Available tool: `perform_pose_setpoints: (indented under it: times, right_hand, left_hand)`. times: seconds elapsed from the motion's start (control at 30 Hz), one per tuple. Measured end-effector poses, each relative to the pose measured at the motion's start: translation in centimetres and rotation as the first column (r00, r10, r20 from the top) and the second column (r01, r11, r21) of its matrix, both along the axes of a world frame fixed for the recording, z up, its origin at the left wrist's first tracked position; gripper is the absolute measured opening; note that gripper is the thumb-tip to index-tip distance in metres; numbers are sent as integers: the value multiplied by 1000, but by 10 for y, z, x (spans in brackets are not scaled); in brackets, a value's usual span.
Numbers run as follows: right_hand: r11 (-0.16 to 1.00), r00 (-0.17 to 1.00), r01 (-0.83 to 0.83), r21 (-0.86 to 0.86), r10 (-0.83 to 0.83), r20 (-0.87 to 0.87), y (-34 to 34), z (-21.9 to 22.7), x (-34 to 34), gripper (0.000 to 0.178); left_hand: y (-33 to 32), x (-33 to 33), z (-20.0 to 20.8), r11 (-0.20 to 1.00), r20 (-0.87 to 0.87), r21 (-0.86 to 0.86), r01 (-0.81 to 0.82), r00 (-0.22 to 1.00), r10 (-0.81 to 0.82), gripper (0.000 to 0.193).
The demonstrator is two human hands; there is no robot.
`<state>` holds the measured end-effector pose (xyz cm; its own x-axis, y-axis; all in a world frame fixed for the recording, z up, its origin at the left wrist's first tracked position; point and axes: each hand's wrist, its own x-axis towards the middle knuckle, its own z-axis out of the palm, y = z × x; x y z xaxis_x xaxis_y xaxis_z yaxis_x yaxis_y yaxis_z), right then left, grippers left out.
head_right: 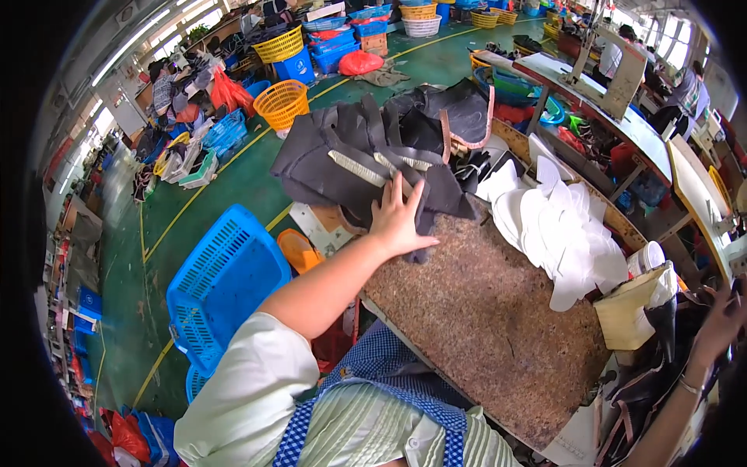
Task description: Assembling shoe upper components by aligning and placing lining material inside the leather pieces.
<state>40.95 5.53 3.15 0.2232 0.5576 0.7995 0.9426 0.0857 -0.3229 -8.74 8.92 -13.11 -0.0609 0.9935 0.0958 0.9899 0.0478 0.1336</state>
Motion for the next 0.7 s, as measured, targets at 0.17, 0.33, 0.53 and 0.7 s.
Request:
perform_pose_setpoints:
  times: [0.17, 0.33, 0.53, 0.7]
  right_hand:
    - [855, 812, -442, -272, 510, 282, 25, -23, -137, 46]
    - [457, 638, -681, -572, 753, -159, 112, -106, -247, 38]
    - [138, 662, -741, -657, 314, -680, 176, -178, -384, 72]
    - [390, 722, -691, -608, 406, -560, 167, -206, -409, 33]
  left_hand:
    - [30, -9, -56, 959, -60, 271, 85, 996, -72, 64]
    - [29, -58, 17, 827, 649, 551, -112, 680, -341, 34]
    - [3, -123, 110, 628, 640, 718, -301, 639, -426, 38]
    - [-3, -168, 131, 463, 534, 826, -322, 711, -458, 37]
